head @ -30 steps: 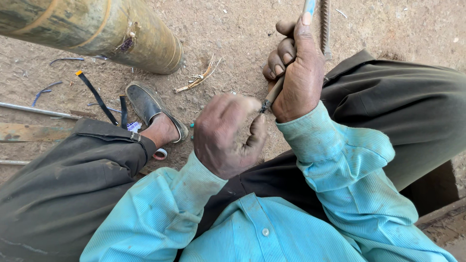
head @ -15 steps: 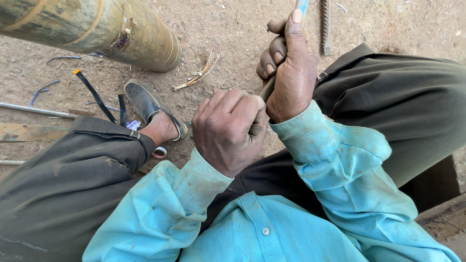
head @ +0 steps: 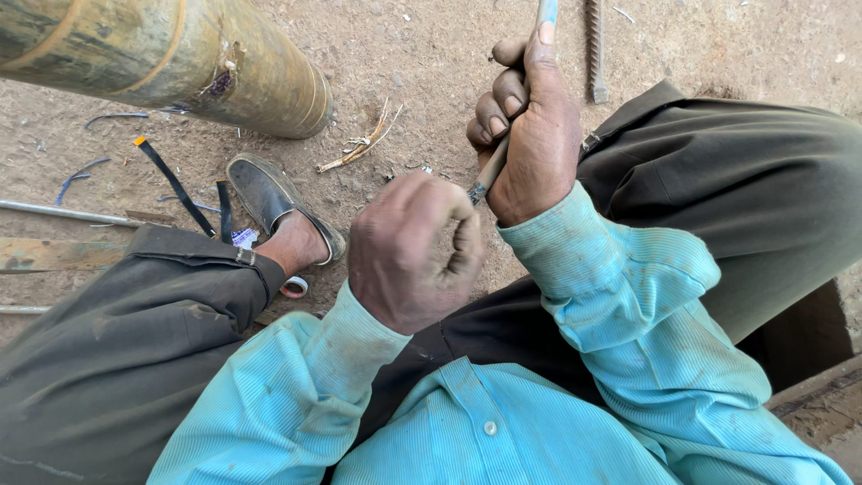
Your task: The person sits on the ground and uses pliers to strip the outer insulation from a thick electrical cable, exposing the inner colored wires. The person repeatedly cuts and pulls away the insulation along the cable length.
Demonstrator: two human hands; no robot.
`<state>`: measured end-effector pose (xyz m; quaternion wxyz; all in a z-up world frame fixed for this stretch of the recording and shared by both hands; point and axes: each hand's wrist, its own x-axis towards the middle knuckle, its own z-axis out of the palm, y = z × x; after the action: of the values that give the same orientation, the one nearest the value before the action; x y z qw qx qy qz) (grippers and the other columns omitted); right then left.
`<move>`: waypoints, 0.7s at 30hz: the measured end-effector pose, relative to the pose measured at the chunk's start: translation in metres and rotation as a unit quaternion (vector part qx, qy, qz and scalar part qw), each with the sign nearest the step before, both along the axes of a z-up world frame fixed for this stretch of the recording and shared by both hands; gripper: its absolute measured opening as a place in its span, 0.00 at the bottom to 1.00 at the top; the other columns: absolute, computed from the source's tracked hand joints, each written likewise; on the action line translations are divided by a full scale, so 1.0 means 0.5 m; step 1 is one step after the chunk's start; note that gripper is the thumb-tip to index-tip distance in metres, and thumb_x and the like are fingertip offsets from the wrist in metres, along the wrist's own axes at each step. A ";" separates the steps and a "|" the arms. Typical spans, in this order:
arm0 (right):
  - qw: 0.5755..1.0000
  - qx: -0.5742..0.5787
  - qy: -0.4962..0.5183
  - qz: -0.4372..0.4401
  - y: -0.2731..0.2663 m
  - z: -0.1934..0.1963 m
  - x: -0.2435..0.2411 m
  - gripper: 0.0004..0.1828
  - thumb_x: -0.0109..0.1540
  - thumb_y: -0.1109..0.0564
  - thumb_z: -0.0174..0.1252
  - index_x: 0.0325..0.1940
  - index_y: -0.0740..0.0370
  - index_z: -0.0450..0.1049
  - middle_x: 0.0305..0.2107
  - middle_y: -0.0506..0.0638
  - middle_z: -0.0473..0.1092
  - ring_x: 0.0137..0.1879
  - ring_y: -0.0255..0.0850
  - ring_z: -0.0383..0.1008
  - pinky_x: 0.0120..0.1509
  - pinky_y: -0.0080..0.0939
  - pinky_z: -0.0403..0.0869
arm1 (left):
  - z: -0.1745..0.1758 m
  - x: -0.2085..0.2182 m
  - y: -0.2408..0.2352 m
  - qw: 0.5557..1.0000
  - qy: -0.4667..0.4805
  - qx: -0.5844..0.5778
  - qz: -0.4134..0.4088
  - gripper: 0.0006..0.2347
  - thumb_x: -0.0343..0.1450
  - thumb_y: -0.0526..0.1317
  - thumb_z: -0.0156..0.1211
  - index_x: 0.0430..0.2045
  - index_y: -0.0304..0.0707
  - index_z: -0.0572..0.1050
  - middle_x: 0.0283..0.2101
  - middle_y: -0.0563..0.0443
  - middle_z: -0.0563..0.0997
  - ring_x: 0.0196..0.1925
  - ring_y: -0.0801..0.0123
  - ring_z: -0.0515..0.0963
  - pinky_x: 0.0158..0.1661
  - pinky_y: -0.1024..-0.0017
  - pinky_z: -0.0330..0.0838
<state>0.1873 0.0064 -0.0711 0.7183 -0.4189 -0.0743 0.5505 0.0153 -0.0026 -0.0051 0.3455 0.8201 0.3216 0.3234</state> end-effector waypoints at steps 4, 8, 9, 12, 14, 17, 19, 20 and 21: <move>0.998 0.000 0.060 0.008 0.001 0.003 0.001 0.18 0.75 0.42 0.44 0.46 0.58 0.67 0.22 0.40 0.57 0.25 0.32 0.58 0.32 0.34 0.62 | 0.000 -0.003 0.000 0.995 -0.062 -0.081 0.015 0.12 0.69 0.33 0.69 0.41 0.32 0.72 0.37 0.43 0.77 0.37 0.56 0.81 0.37 0.63 0.75; 0.997 0.003 0.075 0.030 0.004 0.003 0.010 0.19 0.76 0.41 0.43 0.44 0.57 0.66 0.22 0.41 0.59 0.26 0.33 0.58 0.33 0.35 0.62 | -0.001 0.003 0.002 0.994 -0.062 -0.092 0.024 0.10 0.72 0.32 0.69 0.45 0.35 0.77 0.38 0.43 0.82 0.40 0.55 0.85 0.39 0.64 0.78; 0.997 -0.004 0.070 0.035 0.002 0.005 0.014 0.18 0.76 0.42 0.43 0.44 0.57 0.66 0.22 0.42 0.59 0.26 0.33 0.58 0.33 0.35 0.62 | 0.003 0.001 0.006 0.993 -0.069 -0.092 0.017 0.09 0.72 0.32 0.68 0.44 0.35 0.76 0.38 0.42 0.82 0.40 0.54 0.85 0.38 0.64 0.77; 0.996 -0.027 -0.009 0.085 -0.007 0.034 0.011 0.22 0.75 0.43 0.41 0.41 0.62 0.69 0.22 0.45 0.59 0.26 0.34 0.57 0.32 0.36 0.62 | 0.040 -0.019 0.034 0.993 -0.086 -0.076 -0.013 0.09 0.73 0.32 0.67 0.44 0.34 0.76 0.39 0.41 0.82 0.40 0.52 0.85 0.39 0.63 0.78; 0.988 -0.048 -0.096 0.108 -0.022 0.084 0.009 0.22 0.77 0.45 0.44 0.33 0.59 0.64 0.19 0.42 0.55 0.22 0.32 0.53 0.25 0.34 0.57 | 0.081 -0.040 0.059 0.994 -0.092 -0.048 -0.048 0.09 0.74 0.31 0.66 0.45 0.35 0.75 0.41 0.42 0.83 0.40 0.53 0.85 0.42 0.62 0.78; 0.925 -0.058 -0.358 0.113 -0.058 0.183 0.005 0.24 0.75 0.49 0.47 0.27 0.62 0.62 0.18 0.45 0.57 0.19 0.30 0.54 0.20 0.31 0.54 | 0.137 -0.074 0.094 0.992 -0.071 -0.044 -0.095 0.08 0.73 0.32 0.67 0.44 0.36 0.77 0.39 0.43 0.83 0.40 0.52 0.86 0.39 0.63 0.78; 0.871 0.010 -0.484 0.082 -0.073 0.249 0.006 0.19 0.72 0.54 0.54 0.30 0.68 0.64 0.25 0.53 0.62 0.28 0.36 0.65 0.27 0.37 0.70 | 0.159 -0.082 0.116 0.982 -0.131 0.050 -0.126 0.11 0.71 0.30 0.66 0.45 0.28 0.73 0.36 0.41 0.82 0.37 0.49 0.84 0.36 0.59 0.76; 0.800 0.091 -0.583 0.106 -0.063 0.276 0.017 0.16 0.72 0.54 0.54 0.38 0.70 0.66 0.32 0.57 0.65 0.36 0.42 0.68 0.38 0.42 0.71 | 0.169 -0.090 0.127 0.982 -0.130 0.046 -0.133 0.11 0.71 0.30 0.66 0.44 0.27 0.73 0.34 0.41 0.81 0.34 0.51 0.83 0.35 0.60 0.75; 0.712 0.165 -0.671 0.123 -0.058 0.302 0.031 0.15 0.71 0.54 0.54 0.45 0.73 0.68 0.38 0.61 0.68 0.44 0.48 0.70 0.48 0.47 0.72 | 0.175 -0.093 0.135 0.981 -0.128 0.038 -0.144 0.11 0.71 0.30 0.66 0.44 0.26 0.73 0.32 0.41 0.81 0.32 0.53 0.82 0.34 0.61 0.74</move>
<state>0.2030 -0.0226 0.0799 0.4633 -0.5401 -0.6771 0.1874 -0.0311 0.0650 0.0822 0.3956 0.8219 0.1410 0.3849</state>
